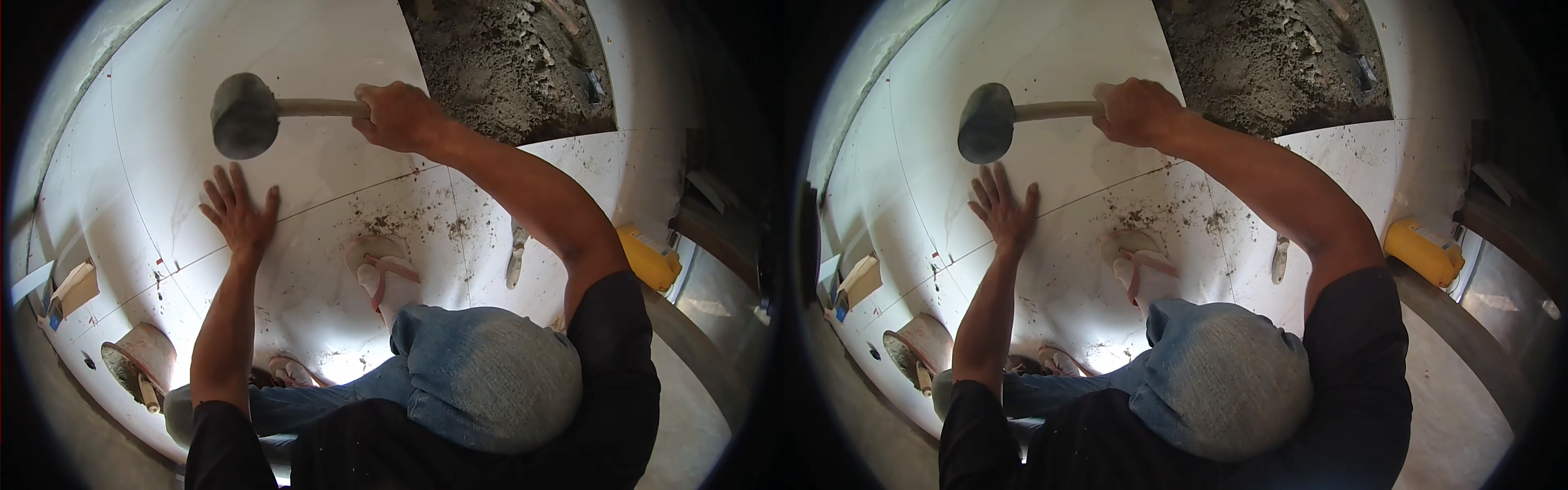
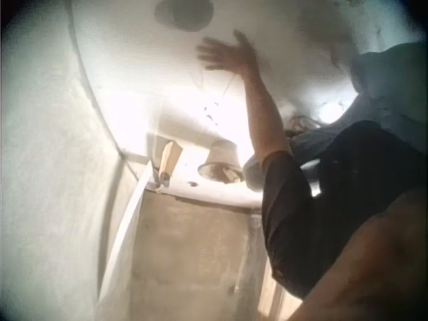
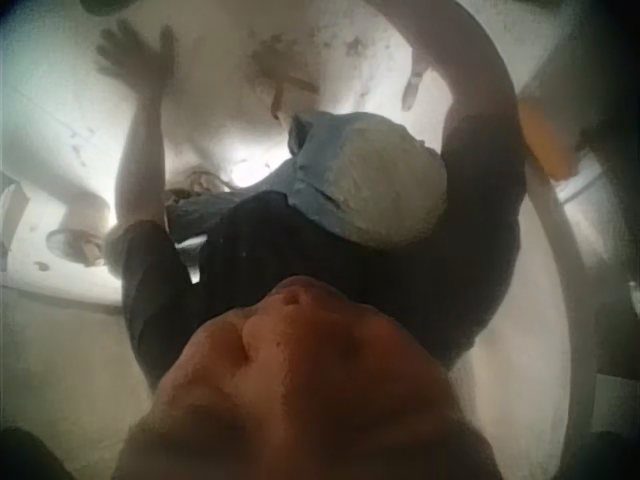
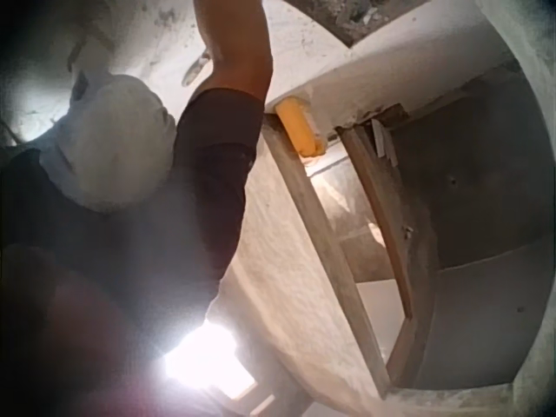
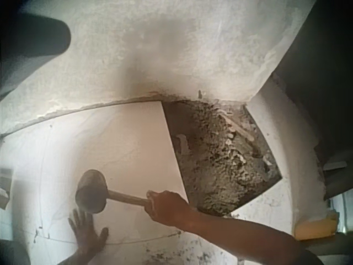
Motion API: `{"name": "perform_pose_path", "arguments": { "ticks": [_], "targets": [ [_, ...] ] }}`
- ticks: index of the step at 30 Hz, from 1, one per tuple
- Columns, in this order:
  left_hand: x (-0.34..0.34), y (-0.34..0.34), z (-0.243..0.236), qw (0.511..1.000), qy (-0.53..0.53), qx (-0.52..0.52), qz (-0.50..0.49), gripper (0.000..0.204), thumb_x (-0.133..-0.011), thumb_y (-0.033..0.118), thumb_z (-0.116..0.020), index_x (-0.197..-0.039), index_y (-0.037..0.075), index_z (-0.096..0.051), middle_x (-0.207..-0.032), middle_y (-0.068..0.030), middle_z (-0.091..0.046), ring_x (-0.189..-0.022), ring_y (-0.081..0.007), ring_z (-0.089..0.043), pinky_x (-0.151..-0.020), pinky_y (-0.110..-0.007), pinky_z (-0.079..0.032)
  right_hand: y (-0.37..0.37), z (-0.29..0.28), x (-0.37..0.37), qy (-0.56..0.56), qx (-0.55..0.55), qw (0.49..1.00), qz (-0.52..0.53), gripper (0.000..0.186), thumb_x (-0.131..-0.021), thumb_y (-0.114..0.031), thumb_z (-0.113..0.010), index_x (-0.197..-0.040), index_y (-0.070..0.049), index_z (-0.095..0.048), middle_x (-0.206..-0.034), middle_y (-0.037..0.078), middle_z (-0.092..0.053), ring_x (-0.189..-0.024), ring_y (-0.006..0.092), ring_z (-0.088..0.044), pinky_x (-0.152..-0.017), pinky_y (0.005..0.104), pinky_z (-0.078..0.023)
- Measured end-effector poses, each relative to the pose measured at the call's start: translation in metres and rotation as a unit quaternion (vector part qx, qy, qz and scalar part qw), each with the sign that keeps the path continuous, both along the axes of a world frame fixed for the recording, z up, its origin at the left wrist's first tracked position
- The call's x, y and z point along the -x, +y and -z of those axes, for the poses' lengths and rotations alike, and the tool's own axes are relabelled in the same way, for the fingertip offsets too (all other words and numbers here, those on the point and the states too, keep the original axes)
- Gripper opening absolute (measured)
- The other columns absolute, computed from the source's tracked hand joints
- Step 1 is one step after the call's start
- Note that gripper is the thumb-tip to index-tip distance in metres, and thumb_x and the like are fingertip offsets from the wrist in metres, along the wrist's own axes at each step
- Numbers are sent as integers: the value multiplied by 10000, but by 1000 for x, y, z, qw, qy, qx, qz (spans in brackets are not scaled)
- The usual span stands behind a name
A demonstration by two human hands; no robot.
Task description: The person positions and levels floor tiles by hand and using a rubber mallet over a bed of mortar, occasionally using a trowel to adjust the mortar and a cloth to wipe the tile surfaces.
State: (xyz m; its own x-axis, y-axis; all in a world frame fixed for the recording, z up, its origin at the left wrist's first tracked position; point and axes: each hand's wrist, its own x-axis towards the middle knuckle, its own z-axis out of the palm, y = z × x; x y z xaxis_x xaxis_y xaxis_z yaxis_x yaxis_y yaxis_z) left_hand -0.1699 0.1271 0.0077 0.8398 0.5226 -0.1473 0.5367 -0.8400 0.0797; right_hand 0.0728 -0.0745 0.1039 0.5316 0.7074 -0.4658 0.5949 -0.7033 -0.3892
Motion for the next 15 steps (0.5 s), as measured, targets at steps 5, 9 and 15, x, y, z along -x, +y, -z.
{"name": "perform_pose_path", "arguments": {
  "ticks": [5, 9, 15],
  "targets": [
    [-1, -4, 3, 1000, 22, -21, -3, 824, -866, 566, -489, -1505, 161, -165, -1571, -117, -90, -1441, -369, -12, -1118, -590, 12, 5, 1, -19, -46, 10, 999, -17, 243, -866, -214, -481, -948, -28, -614, -797, 192, -661, -774, 344, -669, -727, 460, -527],
    [10, 10, 10, 998, -55, -9, -18, 760, -902, 508, -466, -1503, 142, -176, -1572, -119, -99, -1442, -371, -31, -1120, -585, 3, -14, -13, -19, -52, -63, 994, 75, 304, -883, -328, -584, -926, -27, -602, -648, 144, -630, -626, 287, -653, -627, 426, -535],
    [4, -55, 11, 988, -21, 30, 152, 735, -902, 434, -466, -1500, 120, -178, -1572, -138, -81, -1445, -367, -22, -1122, -582, 30, -125, 27, 40, 146, -195, 841, 483, 394, -889, -368, -610, -992, 9, -654, -661, 77, -611, -560, 141, -549, -576, 307, -460]
  ]
}}
